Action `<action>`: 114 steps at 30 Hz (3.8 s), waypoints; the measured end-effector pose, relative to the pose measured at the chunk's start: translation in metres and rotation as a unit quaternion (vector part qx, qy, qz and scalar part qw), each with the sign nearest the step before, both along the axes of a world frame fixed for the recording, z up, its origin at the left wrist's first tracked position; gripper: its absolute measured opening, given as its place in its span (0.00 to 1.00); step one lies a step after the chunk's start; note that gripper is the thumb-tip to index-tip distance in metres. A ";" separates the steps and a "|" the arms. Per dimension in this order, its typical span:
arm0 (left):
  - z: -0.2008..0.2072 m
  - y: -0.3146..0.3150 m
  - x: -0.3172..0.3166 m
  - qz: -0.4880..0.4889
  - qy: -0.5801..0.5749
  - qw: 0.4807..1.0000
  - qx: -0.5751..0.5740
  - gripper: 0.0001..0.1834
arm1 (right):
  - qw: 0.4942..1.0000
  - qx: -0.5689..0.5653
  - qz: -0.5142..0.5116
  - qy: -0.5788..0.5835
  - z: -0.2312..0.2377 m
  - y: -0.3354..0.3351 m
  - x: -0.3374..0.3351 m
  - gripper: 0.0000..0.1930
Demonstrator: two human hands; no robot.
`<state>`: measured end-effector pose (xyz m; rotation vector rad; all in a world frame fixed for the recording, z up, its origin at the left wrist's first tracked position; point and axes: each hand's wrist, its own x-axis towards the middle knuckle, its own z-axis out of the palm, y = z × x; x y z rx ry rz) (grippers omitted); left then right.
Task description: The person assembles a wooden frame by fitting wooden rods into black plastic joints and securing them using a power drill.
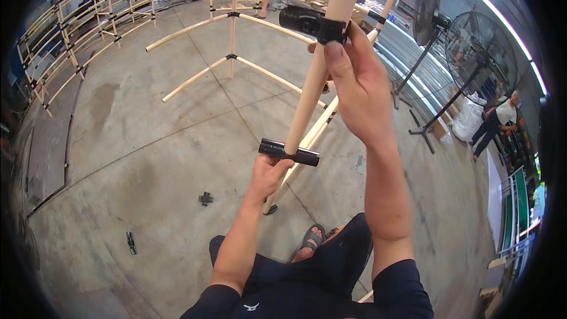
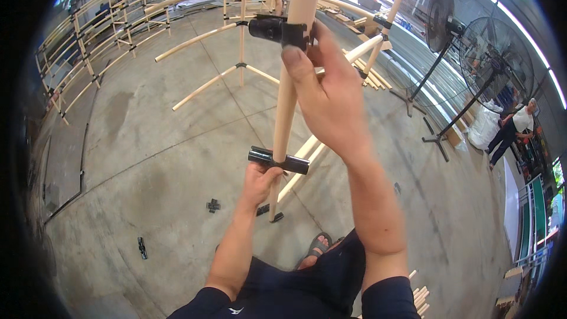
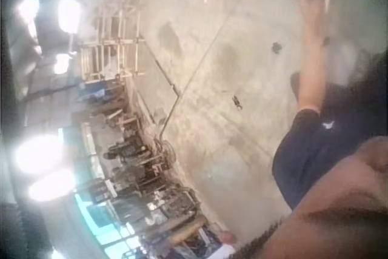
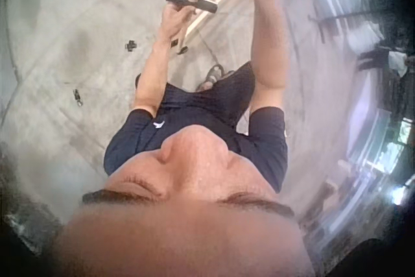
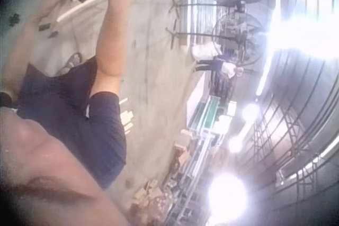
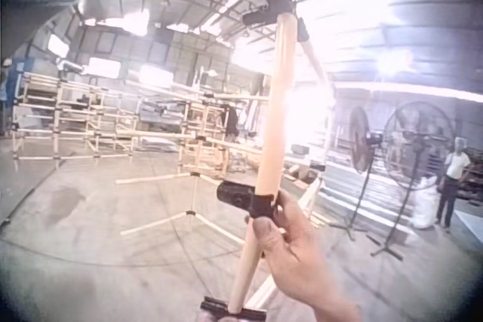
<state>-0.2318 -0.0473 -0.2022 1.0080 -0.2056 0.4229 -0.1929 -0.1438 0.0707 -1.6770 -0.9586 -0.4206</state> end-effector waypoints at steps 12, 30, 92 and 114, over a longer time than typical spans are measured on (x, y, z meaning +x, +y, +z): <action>-0.006 0.006 0.008 -0.074 -0.071 0.993 -0.057 0.27 | 0.990 -0.119 -0.073 0.029 -0.170 -0.060 -0.015 0.25; 0.019 -0.027 0.003 0.155 -0.026 0.988 0.003 0.30 | 0.844 0.207 0.218 0.443 -0.196 -0.035 0.023 0.20; 0.044 -0.037 0.010 0.380 0.026 0.919 0.104 0.21 | 0.979 0.099 0.172 0.040 -0.112 0.002 0.034 0.20; 0.044 -0.026 0.014 0.257 -0.070 0.964 0.019 0.20 | 0.852 0.059 0.352 0.382 -0.158 -0.045 0.068 0.30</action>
